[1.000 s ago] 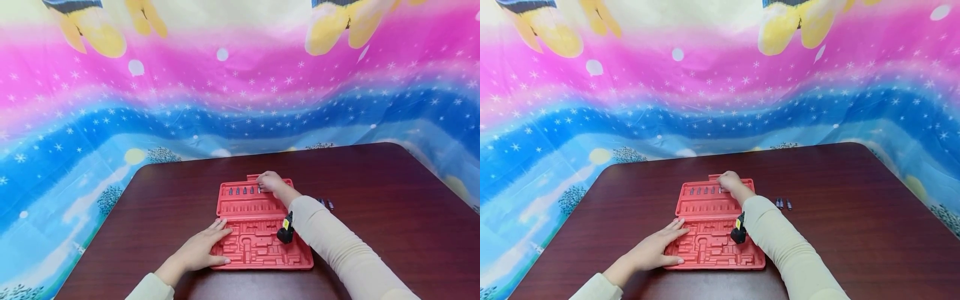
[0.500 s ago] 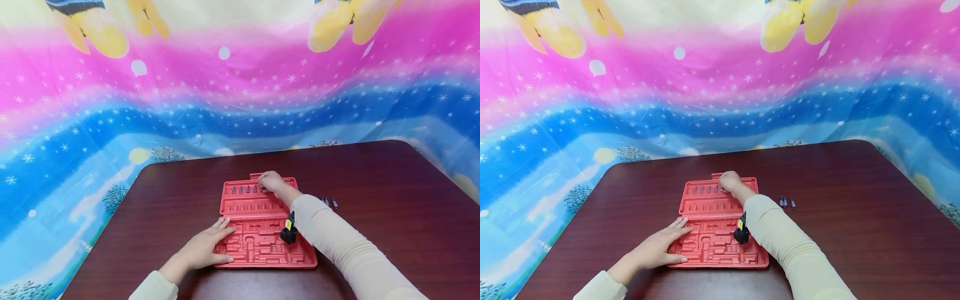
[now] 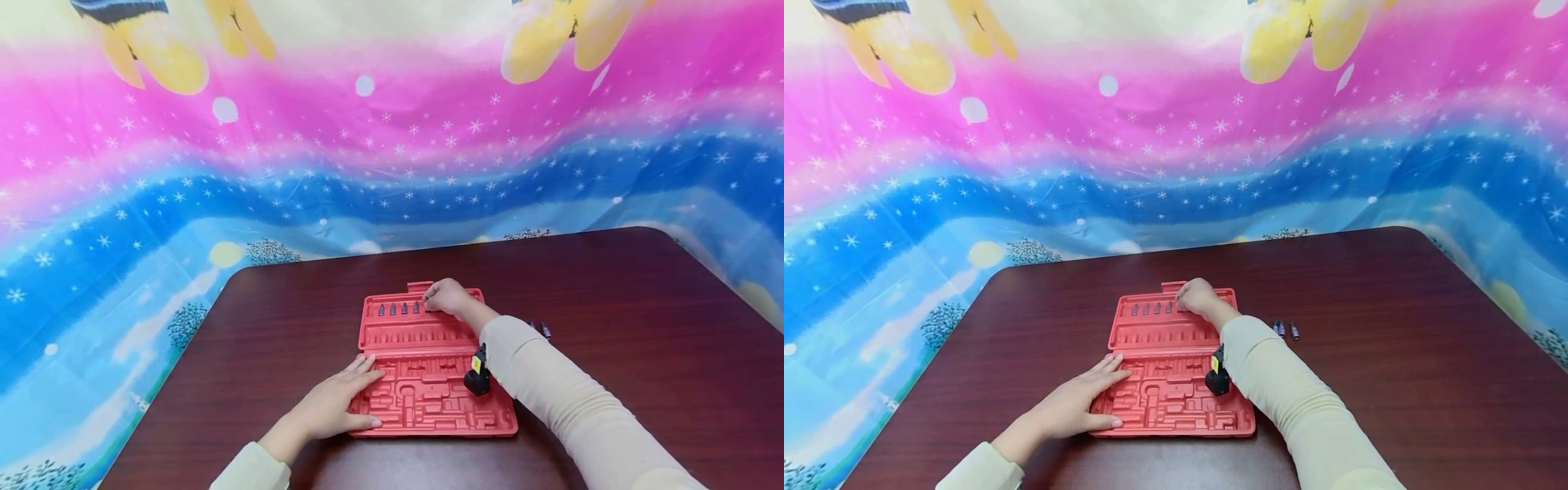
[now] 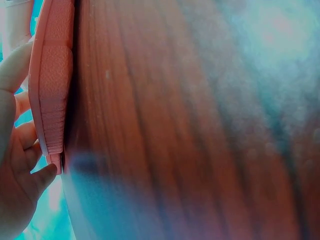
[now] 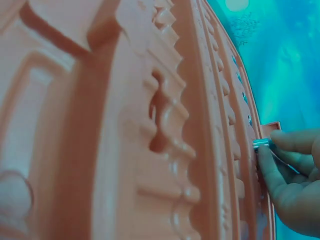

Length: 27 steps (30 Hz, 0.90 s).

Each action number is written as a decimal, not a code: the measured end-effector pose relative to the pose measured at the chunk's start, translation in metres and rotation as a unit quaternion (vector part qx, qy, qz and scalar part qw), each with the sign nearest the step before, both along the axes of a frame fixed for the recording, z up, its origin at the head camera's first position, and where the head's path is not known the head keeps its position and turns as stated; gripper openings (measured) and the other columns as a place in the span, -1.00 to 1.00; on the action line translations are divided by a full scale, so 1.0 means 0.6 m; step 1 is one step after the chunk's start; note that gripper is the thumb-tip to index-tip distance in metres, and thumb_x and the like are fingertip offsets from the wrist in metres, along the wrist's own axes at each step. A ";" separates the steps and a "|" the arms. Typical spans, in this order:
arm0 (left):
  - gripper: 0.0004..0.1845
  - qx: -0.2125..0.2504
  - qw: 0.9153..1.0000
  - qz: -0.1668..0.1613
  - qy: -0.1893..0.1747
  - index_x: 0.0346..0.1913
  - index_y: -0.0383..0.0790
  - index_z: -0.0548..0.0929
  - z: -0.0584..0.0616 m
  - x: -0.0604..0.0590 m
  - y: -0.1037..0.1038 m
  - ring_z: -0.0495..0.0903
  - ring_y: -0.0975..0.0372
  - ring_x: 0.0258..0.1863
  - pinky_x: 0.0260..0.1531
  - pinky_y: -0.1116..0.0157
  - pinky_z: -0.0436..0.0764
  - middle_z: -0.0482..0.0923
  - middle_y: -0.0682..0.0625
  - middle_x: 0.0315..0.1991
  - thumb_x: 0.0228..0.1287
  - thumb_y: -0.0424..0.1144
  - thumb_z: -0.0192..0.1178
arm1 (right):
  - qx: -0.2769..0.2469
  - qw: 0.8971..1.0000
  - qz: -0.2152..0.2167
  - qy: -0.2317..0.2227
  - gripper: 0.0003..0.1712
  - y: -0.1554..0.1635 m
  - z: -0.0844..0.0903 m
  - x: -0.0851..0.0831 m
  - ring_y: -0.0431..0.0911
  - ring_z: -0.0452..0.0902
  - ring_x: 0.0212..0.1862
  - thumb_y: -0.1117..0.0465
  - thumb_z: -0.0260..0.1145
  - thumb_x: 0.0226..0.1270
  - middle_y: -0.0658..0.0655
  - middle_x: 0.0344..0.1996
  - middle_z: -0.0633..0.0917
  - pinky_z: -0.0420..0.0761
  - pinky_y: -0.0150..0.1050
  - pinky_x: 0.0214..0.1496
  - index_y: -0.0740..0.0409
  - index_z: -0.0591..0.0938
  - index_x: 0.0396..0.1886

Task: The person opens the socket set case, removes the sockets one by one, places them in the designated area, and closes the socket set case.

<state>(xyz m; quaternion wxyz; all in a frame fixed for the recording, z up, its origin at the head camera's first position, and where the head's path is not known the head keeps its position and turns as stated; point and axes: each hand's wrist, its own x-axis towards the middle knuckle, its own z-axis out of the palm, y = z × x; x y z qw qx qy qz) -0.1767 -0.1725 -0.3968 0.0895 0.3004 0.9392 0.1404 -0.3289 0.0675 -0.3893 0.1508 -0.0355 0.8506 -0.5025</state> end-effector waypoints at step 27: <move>-0.22 -0.007 1.000 0.001 0.004 0.24 -0.03 0.25 -0.002 -0.002 -0.002 -0.11 0.19 0.28 0.11 0.16 0.16 -0.02 0.00 0.31 -0.05 0.25 0.10 | -0.137 0.988 -0.069 -0.012 -0.73 0.027 0.014 0.016 0.09 0.52 -0.18 0.31 0.06 0.25 0.28 -0.30 0.57 0.52 -0.17 -0.22 0.38 0.46 -0.10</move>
